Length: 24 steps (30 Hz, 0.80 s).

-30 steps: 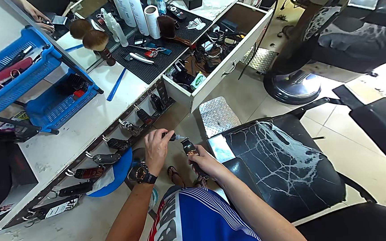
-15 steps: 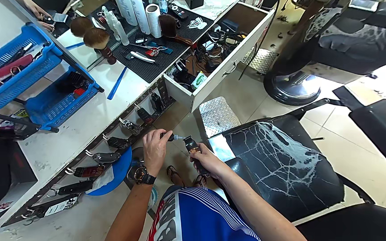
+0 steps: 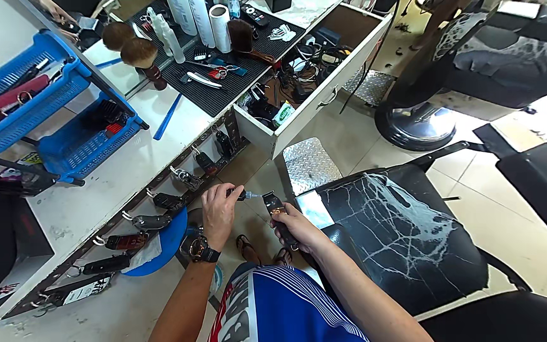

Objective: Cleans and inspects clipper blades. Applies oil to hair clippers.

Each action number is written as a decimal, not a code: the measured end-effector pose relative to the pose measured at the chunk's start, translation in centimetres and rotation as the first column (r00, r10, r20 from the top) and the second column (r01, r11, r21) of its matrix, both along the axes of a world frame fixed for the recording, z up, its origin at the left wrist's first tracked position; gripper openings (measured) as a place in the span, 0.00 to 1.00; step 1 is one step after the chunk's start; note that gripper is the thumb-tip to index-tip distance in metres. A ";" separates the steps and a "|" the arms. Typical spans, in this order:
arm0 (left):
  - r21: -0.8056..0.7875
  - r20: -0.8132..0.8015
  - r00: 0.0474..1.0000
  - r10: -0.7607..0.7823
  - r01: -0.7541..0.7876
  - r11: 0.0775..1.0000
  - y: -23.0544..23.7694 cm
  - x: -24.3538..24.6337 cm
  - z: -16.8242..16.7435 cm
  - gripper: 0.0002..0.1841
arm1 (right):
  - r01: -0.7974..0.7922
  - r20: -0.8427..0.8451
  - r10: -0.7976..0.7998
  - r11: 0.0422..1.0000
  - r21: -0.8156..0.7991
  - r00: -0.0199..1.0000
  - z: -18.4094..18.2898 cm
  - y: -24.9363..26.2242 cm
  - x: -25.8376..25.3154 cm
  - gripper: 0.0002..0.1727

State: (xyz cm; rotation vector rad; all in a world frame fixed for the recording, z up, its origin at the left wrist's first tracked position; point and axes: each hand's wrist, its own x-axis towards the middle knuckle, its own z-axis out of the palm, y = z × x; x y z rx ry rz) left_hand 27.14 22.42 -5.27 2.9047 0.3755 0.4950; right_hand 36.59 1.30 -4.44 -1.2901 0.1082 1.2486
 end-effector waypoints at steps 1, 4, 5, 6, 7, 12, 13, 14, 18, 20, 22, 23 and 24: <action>0.001 0.000 1.000 0.002 -0.002 1.000 0.0 0.0 0.0 0.20 | 0.010 -0.012 -0.010 1.000 0.007 1.000 0.0 0.0 0.0 0.23; -0.005 0.007 1.000 0.012 -0.012 1.000 -0.2 -0.1 0.0 0.20 | 0.058 -0.056 -0.055 0.997 0.050 0.997 -0.2 -0.1 0.0 0.22; -0.008 0.011 1.000 0.018 -0.018 1.000 -0.3 -0.2 0.1 0.20 | 0.075 -0.071 -0.070 0.995 0.073 0.995 -0.3 -0.1 0.0 0.22; -0.013 0.015 1.000 0.025 -0.025 1.000 -0.3 -0.2 0.2 0.20 | 0.089 -0.084 -0.081 0.991 0.098 0.993 -0.4 -0.2 0.0 0.22; -0.021 0.019 0.999 0.033 -0.032 0.999 -0.4 -0.3 0.2 0.20 | 0.099 -0.098 -0.087 0.988 0.121 0.991 -0.5 -0.3 0.1 0.21; -0.059 0.028 0.998 0.054 -0.052 0.997 -0.5 -0.4 0.6 0.19 | 0.134 -0.179 -0.101 0.974 0.184 0.979 -0.5 -0.4 0.2 0.14; -0.063 0.029 0.998 0.055 -0.053 0.997 -0.6 -0.4 0.6 0.19 | 0.136 -0.190 -0.099 0.972 0.190 0.977 -0.5 -0.4 0.2 0.14; -0.062 0.032 0.998 0.055 -0.053 0.997 -0.6 -0.4 0.7 0.19 | 0.137 -0.197 -0.098 0.971 0.196 0.975 -0.5 -0.5 0.2 0.14; -0.046 0.033 0.998 0.051 -0.049 0.998 -0.6 -0.5 1.0 0.19 | 0.129 -0.203 -0.087 0.970 0.206 0.975 -0.7 -0.4 0.2 0.16; -0.035 0.034 0.998 0.046 -0.045 0.998 -0.7 -0.5 1.0 0.19 | 0.130 -0.204 -0.087 0.970 0.207 0.975 -0.7 -0.4 0.2 0.16; -0.025 0.036 0.998 0.044 -0.044 0.999 -0.8 -0.6 1.1 0.19 | 0.129 -0.205 -0.086 0.970 0.208 0.975 -0.7 -0.4 0.2 0.16; -0.020 0.035 0.998 0.045 -0.045 0.999 -0.8 -0.6 1.1 0.19 | 0.129 -0.206 -0.086 0.969 0.209 0.975 -0.6 -0.4 0.2 0.16; -0.015 0.035 0.998 0.046 -0.046 0.999 -0.8 -0.6 1.2 0.19 | 0.128 -0.207 -0.083 0.969 0.213 0.975 -0.6 -0.4 0.3 0.16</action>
